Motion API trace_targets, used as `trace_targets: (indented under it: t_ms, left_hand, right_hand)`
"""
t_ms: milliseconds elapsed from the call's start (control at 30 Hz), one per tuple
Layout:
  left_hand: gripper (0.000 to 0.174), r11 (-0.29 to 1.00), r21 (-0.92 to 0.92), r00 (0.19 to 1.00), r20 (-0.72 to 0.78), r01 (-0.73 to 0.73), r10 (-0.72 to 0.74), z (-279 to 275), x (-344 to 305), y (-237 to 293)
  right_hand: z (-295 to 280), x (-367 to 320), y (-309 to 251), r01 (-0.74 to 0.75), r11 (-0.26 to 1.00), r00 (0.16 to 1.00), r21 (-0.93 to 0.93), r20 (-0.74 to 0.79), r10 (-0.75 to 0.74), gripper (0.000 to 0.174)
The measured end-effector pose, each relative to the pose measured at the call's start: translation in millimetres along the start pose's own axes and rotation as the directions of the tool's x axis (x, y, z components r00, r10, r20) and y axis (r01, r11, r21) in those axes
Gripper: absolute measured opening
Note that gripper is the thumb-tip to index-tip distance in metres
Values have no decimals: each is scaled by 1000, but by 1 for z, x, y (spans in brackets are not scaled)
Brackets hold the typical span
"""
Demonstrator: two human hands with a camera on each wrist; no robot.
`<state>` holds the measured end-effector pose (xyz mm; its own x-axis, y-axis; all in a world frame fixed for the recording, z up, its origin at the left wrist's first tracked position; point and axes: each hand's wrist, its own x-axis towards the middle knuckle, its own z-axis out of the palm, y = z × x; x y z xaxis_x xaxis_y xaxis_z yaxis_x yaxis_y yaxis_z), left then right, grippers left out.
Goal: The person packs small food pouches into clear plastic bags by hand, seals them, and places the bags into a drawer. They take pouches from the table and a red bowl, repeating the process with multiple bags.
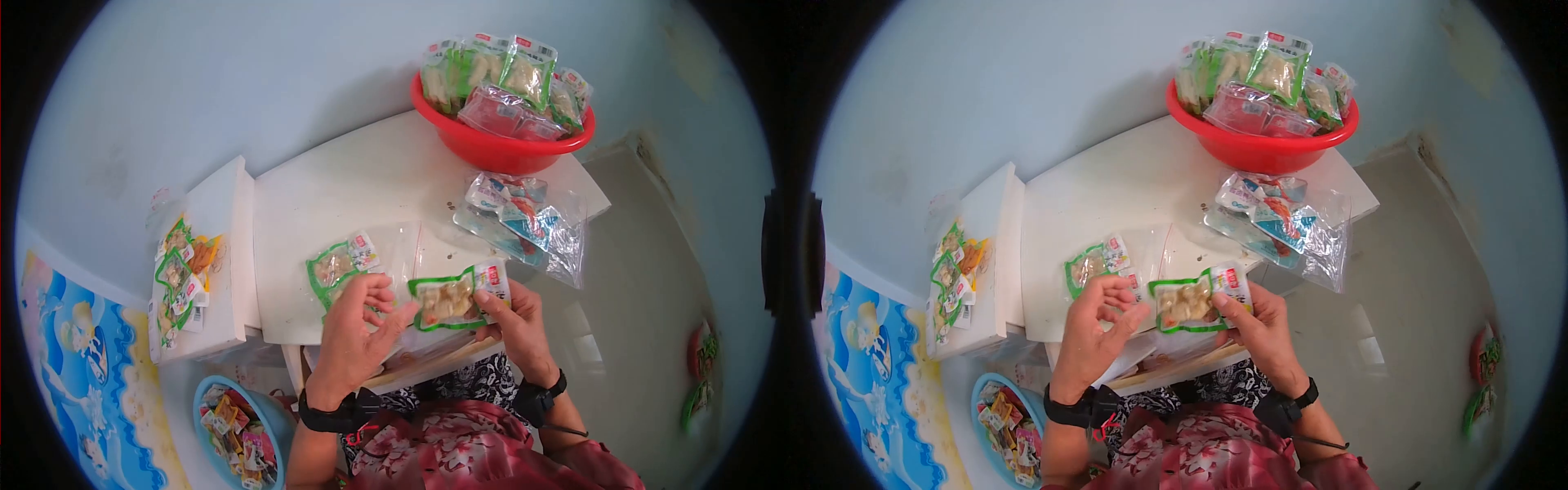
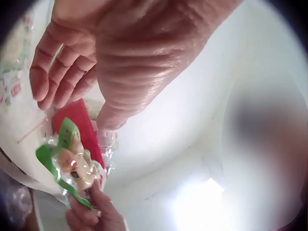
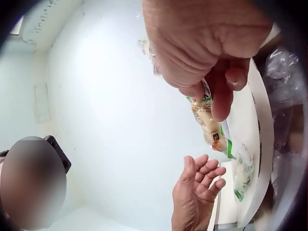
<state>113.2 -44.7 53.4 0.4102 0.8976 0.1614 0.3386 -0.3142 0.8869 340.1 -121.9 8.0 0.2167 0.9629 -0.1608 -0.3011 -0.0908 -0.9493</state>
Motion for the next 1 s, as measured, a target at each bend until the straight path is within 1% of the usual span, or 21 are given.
trace_targets:
  t_ms: [67,100,167,267,367,467,567,633,733,767,833,933,1000]
  left_hand:
    - [35,966,257,994,-102,-14,41,2,0,1]
    - [35,923,380,987,-114,-64,115,5,1,-1]
    - [35,782,608,960,-112,-139,258,16,3,-9]
    - [38,669,725,934,-105,-162,340,32,9,-8]
    - [36,637,760,946,-97,-131,311,39,13,-16]
    - [26,638,757,947,-84,-141,310,42,14,-30]
    - [16,734,658,928,-146,-167,342,40,13,-41]
    - [12,792,593,930,-190,-147,315,38,10,-39]
    - [9,835,530,921,-234,-148,312,37,5,-35]
    - [9,843,516,916,-245,-153,317,37,3,-34]
    - [9,819,549,895,-262,-168,360,38,0,-31]
    - [10,795,574,866,-279,-196,415,38,-3,-30]
    - [11,784,576,846,-280,-229,454,38,-4,-28]
  right_hand:
    - [-6,-2,3,30,999,997,42,-65,-27,27]
    - [-8,-3,6,44,997,995,62,-96,-38,27]
    - [-12,-3,12,64,995,990,76,-132,-53,27]
    - [-17,-3,17,82,995,985,56,-156,-72,25]
    - [-19,-4,18,78,996,984,42,-166,-70,24]
    - [-21,-5,17,78,996,985,43,-157,-70,25]
    - [-19,-4,16,48,994,992,96,-120,-36,27]
    - [-12,-2,12,2,987,996,161,-86,12,28]
    - [-1,8,4,-49,980,999,195,-12,52,26]
    - [3,12,2,-60,984,998,169,12,59,26]
    - [11,21,-1,-78,991,995,111,64,72,27]
    - [25,37,-2,-98,994,979,40,184,89,27]
    - [35,46,3,-136,990,960,42,253,121,26]
